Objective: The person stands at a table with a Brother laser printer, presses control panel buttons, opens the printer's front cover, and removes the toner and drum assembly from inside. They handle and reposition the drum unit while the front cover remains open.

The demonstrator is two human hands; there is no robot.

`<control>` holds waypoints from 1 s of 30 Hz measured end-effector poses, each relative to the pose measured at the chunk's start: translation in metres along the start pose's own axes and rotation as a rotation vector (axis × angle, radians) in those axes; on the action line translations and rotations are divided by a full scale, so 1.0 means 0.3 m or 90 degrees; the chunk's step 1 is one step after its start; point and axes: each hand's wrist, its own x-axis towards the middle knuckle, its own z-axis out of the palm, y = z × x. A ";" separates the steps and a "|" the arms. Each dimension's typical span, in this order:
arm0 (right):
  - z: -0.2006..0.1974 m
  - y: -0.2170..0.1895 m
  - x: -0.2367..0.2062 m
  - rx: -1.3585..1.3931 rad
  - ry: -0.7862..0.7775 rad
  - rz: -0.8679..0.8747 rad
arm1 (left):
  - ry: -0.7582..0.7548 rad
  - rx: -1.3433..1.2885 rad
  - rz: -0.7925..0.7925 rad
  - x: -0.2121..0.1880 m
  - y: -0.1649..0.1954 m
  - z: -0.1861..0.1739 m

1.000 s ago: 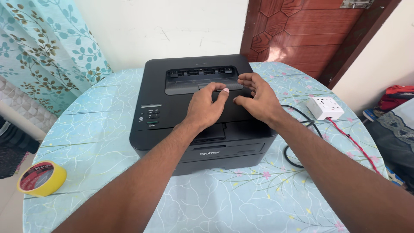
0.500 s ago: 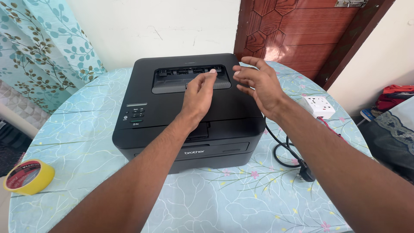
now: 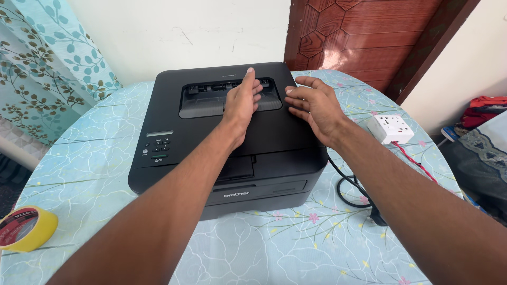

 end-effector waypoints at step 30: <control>0.068 0.091 0.371 -0.028 0.015 -0.010 | 0.012 -0.555 -0.303 0.437 -0.088 -0.121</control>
